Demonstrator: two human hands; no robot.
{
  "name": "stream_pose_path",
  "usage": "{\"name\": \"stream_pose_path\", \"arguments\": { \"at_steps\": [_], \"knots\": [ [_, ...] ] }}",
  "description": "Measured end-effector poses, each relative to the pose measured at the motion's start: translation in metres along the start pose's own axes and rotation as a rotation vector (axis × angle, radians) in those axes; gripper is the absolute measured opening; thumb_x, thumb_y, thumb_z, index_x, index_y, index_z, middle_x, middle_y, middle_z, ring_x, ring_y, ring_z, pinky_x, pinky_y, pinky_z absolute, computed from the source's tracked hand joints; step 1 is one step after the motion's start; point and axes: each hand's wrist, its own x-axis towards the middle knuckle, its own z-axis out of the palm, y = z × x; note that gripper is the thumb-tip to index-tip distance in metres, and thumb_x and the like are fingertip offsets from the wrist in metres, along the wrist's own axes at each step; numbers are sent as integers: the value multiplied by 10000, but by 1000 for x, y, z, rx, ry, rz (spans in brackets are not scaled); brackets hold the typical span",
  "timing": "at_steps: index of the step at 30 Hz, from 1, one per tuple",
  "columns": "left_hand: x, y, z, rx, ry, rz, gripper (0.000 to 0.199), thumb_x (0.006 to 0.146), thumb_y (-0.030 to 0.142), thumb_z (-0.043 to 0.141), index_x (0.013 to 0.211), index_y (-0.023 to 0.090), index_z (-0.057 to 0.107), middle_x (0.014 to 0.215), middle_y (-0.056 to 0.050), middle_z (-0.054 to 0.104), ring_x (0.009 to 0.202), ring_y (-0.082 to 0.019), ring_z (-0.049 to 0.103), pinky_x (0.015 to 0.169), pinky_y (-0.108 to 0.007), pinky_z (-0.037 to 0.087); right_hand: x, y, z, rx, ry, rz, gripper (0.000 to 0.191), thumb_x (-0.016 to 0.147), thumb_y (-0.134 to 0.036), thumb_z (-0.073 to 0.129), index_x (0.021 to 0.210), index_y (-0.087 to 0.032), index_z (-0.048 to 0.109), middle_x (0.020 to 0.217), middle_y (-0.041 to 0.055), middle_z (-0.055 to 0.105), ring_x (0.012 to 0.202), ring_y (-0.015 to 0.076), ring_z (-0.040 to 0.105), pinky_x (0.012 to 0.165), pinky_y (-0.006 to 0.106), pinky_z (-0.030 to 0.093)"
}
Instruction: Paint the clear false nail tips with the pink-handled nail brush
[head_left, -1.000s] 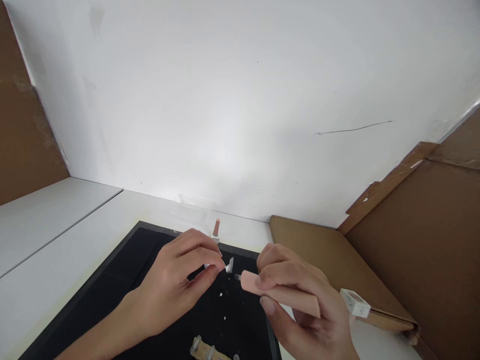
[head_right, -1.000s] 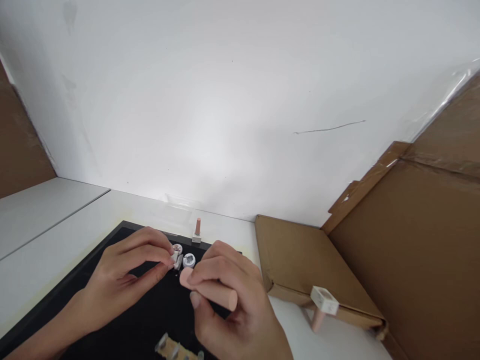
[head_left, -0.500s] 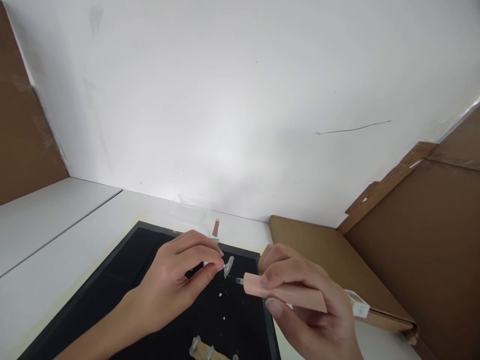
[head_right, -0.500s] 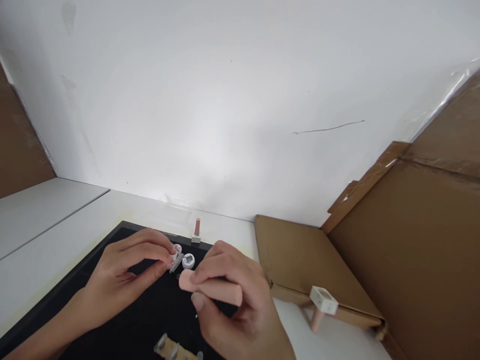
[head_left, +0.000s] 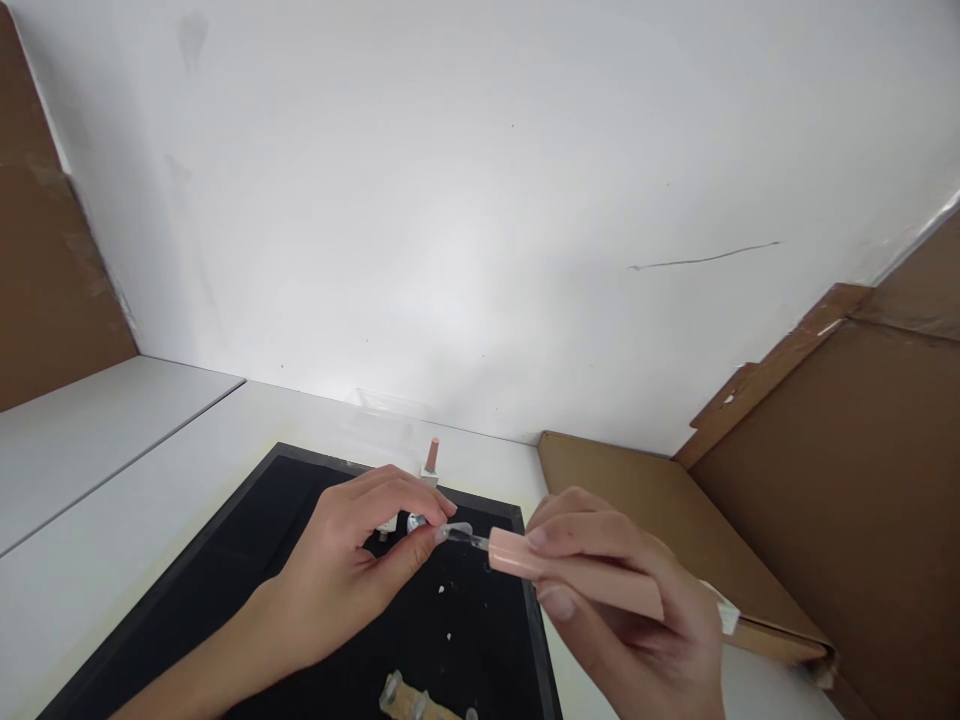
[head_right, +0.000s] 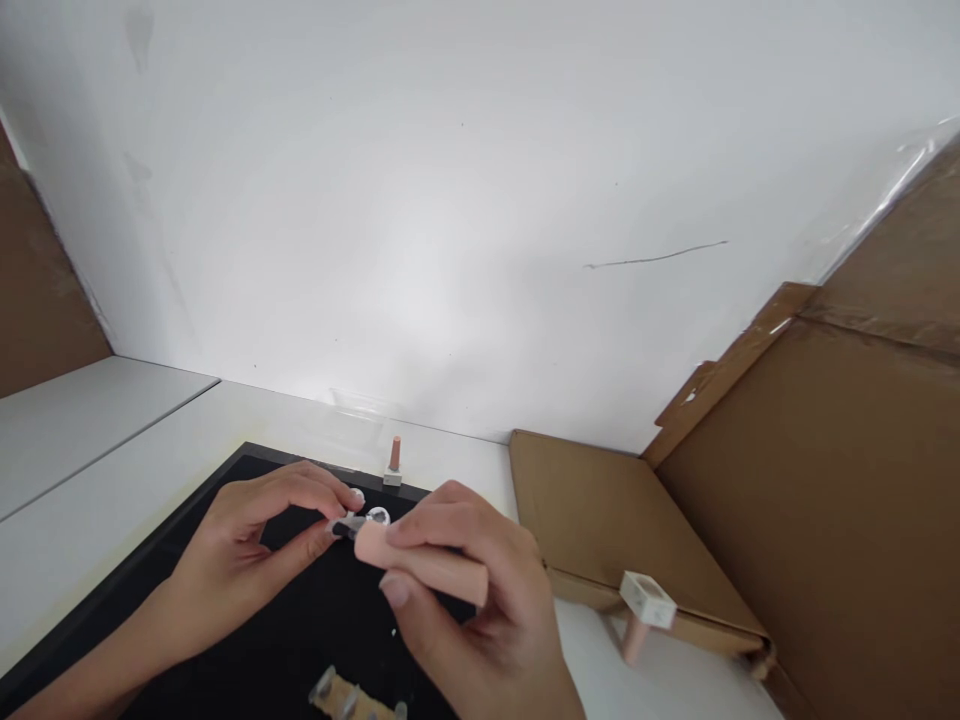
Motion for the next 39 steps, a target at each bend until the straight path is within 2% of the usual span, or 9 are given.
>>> {"name": "stream_pose_path", "arguments": {
  "at_steps": [3,9,12,17,21,28,33,39],
  "knots": [
    [1,3,0,-62,-31,-82,179,826,41,571,861,212,613,873,11,700,835,-111,658,759,-209,505,0,-1,0,-10,-35,19,306,772,-24,566,1000,-226,600,759,4,619,623,139,538,540,281,436],
    [3,6,1,-176,-53,-305,69,828,171,611,780,212,636,812,-1,700,851,-157,649,734,-246,495,-1,-1,-2,-72,-23,12,272,780,-10,531,939,-225,580,723,9,601,580,143,516,523,299,414],
    [2,6,0,-211,-50,-371,49,817,211,627,773,211,648,777,-8,691,866,-176,645,726,-258,486,0,-1,-2,-114,-9,8,235,786,-23,530,906,-218,582,690,10,588,542,139,487,503,304,400],
    [1,6,-3,-228,-48,-400,54,809,231,631,772,203,660,738,-12,696,800,-169,640,695,-261,474,-2,-2,-5,-137,44,-8,219,790,-31,542,887,-222,591,672,11,575,586,164,523,530,323,418],
    [1,7,-1,-203,-51,-411,54,797,199,632,757,210,667,723,7,691,723,-134,619,683,-241,463,-3,-2,-5,-135,64,-8,260,784,-24,558,943,-224,601,694,11,589,631,168,538,532,304,426],
    [4,9,1,-192,-57,-384,77,804,177,618,764,224,665,695,37,674,679,-97,601,650,-190,464,1,-2,-2,-97,-57,22,276,784,-18,547,965,-222,588,700,-5,572,603,133,518,518,266,419],
    [4,8,1,-228,-29,-383,62,804,186,623,772,222,662,726,29,691,706,-103,621,664,-187,482,3,-4,-4,-61,-81,-4,329,766,24,511,980,-214,585,675,-15,547,595,120,474,504,246,388],
    [5,9,1,-267,-5,-406,52,805,189,628,782,218,664,743,18,705,716,-114,633,658,-193,495,4,-6,-5,-82,-94,-3,325,754,25,510,957,-217,588,670,1,574,594,138,494,501,261,400]
  ]
}}
